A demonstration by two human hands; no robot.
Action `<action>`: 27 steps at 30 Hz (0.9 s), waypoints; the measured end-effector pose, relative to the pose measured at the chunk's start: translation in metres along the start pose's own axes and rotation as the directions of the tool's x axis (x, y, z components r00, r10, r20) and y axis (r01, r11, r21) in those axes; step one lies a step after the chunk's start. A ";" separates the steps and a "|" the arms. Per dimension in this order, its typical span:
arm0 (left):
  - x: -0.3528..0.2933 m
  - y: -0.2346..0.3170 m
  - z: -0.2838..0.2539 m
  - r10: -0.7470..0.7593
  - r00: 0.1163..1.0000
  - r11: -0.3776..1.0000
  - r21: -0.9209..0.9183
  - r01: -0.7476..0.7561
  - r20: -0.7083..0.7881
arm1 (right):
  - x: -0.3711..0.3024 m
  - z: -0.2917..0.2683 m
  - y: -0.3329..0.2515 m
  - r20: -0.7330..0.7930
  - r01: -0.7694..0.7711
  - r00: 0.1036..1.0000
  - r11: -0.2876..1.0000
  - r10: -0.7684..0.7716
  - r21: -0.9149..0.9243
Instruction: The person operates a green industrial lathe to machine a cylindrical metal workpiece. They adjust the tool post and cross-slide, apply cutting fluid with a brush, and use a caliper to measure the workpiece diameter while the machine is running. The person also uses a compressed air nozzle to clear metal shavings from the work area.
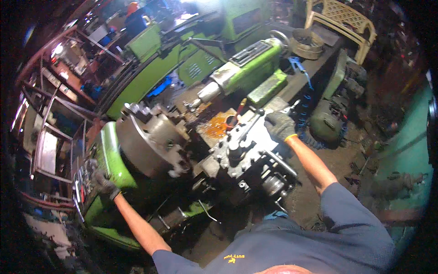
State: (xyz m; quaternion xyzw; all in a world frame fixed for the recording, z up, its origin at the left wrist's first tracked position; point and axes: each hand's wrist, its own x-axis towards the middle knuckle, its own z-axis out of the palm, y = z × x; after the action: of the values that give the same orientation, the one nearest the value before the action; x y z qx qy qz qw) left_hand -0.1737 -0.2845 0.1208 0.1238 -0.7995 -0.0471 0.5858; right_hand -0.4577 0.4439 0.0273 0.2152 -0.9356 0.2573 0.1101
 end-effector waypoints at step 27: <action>0.008 0.079 0.016 -0.300 0.953 0.902 -0.339 0.267 -0.048 | -0.004 -0.004 0.000 -0.045 -0.007 0.999 1.000 0.008 0.019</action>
State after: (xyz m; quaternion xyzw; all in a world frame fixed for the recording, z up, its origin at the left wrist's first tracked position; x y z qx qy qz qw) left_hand -0.2021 -0.2114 0.1408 0.1417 -0.7239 -0.2581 0.6240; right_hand -0.4536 0.4469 0.0291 0.2067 -0.9312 0.2716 0.1283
